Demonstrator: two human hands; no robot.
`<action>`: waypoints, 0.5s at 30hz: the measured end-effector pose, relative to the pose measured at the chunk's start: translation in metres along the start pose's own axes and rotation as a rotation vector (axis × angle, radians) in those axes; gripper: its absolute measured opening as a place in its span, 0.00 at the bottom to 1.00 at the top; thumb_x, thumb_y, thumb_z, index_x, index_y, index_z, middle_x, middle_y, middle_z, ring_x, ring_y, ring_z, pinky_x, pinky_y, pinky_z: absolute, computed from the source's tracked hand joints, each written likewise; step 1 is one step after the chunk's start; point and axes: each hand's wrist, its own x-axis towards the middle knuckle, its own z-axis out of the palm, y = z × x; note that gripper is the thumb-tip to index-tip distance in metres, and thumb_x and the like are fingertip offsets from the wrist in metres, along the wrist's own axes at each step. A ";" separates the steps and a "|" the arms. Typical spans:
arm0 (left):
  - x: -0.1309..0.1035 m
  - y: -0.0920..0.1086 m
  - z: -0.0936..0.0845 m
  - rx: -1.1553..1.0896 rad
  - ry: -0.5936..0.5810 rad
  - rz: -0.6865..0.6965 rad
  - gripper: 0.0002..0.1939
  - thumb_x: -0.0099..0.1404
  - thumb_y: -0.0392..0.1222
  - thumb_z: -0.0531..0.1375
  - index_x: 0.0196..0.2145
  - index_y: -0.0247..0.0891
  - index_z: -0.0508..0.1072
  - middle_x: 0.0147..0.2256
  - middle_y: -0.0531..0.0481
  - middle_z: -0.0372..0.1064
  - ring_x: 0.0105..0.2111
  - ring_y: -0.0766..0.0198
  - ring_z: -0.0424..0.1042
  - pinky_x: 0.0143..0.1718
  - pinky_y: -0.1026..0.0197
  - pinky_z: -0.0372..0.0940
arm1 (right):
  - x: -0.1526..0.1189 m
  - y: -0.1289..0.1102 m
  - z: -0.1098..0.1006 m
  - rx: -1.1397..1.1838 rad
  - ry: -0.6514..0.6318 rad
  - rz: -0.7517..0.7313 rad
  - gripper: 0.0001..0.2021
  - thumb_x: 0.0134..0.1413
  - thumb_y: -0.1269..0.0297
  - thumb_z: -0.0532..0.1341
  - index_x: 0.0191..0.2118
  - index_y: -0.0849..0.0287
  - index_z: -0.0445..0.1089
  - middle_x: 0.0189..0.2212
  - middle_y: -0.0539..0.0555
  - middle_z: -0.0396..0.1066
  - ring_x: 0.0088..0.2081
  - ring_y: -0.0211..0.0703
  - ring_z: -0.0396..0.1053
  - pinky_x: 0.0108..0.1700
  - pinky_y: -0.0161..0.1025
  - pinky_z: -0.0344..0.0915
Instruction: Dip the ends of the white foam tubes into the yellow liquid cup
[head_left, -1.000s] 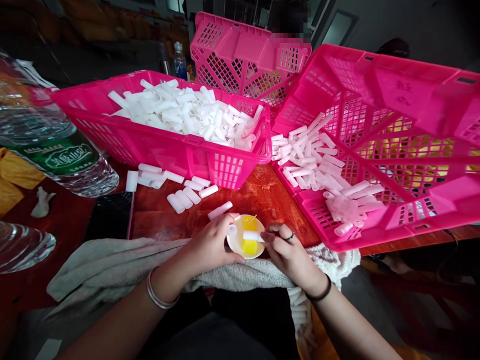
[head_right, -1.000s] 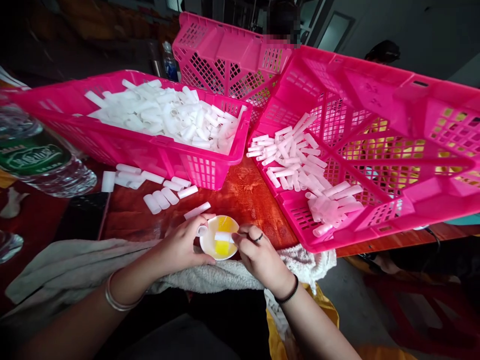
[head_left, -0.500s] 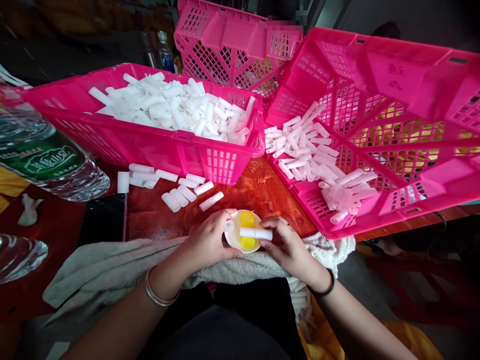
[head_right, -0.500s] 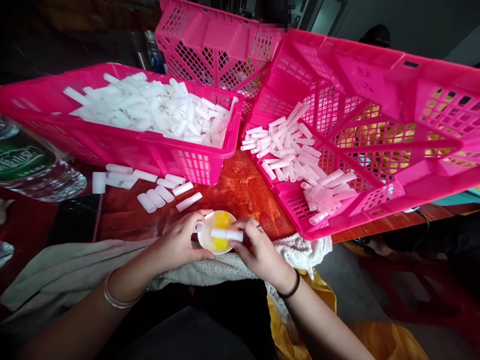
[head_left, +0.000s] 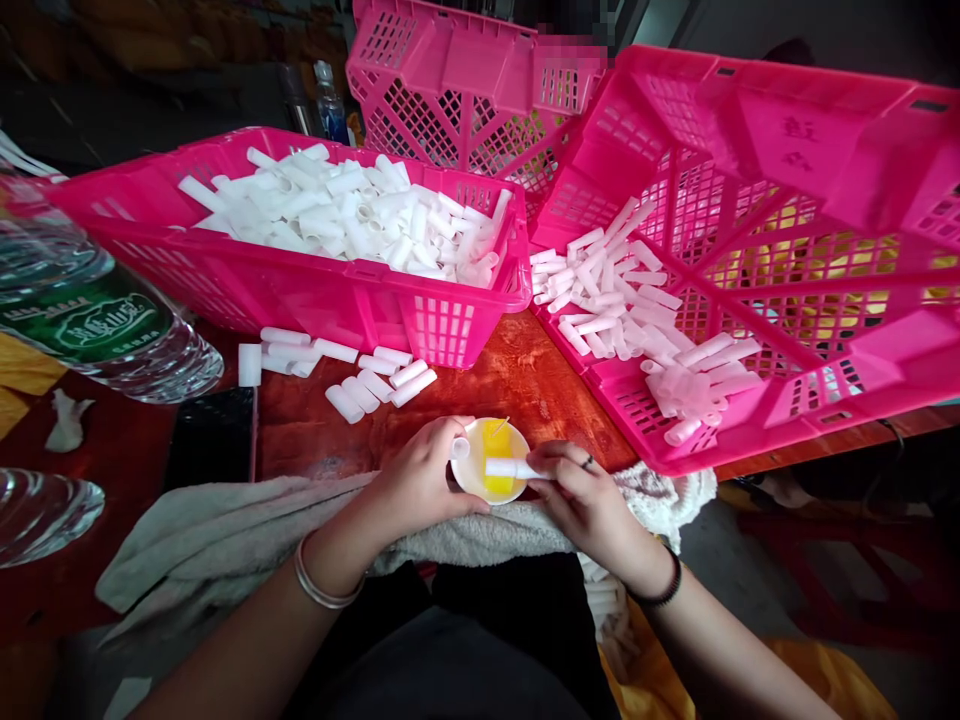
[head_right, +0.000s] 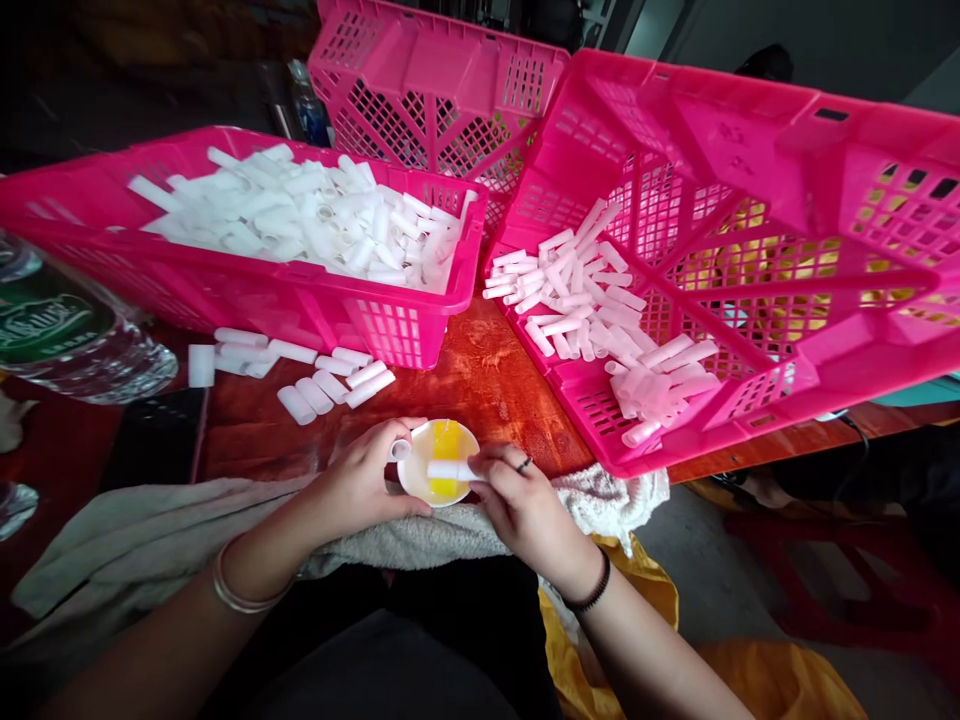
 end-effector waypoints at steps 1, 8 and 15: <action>0.000 0.000 0.000 0.001 0.000 -0.006 0.42 0.39 0.44 0.77 0.48 0.42 0.61 0.52 0.44 0.64 0.53 0.48 0.65 0.54 0.47 0.63 | 0.000 0.000 0.000 -0.028 0.009 -0.055 0.09 0.63 0.72 0.55 0.46 0.56 0.68 0.43 0.60 0.67 0.46 0.48 0.69 0.44 0.45 0.71; 0.001 -0.001 0.000 -0.014 -0.028 -0.047 0.41 0.40 0.45 0.76 0.49 0.42 0.61 0.54 0.43 0.63 0.53 0.47 0.64 0.53 0.45 0.64 | -0.004 -0.002 0.002 0.085 0.016 0.168 0.13 0.62 0.66 0.58 0.52 0.57 0.64 0.39 0.58 0.72 0.38 0.46 0.74 0.37 0.41 0.74; -0.002 0.003 -0.004 0.041 -0.023 0.039 0.36 0.45 0.46 0.74 0.46 0.40 0.60 0.58 0.36 0.57 0.57 0.44 0.60 0.55 0.43 0.61 | -0.007 0.007 0.001 -0.223 0.036 -0.284 0.11 0.60 0.76 0.56 0.44 0.56 0.68 0.43 0.58 0.70 0.43 0.47 0.70 0.42 0.46 0.71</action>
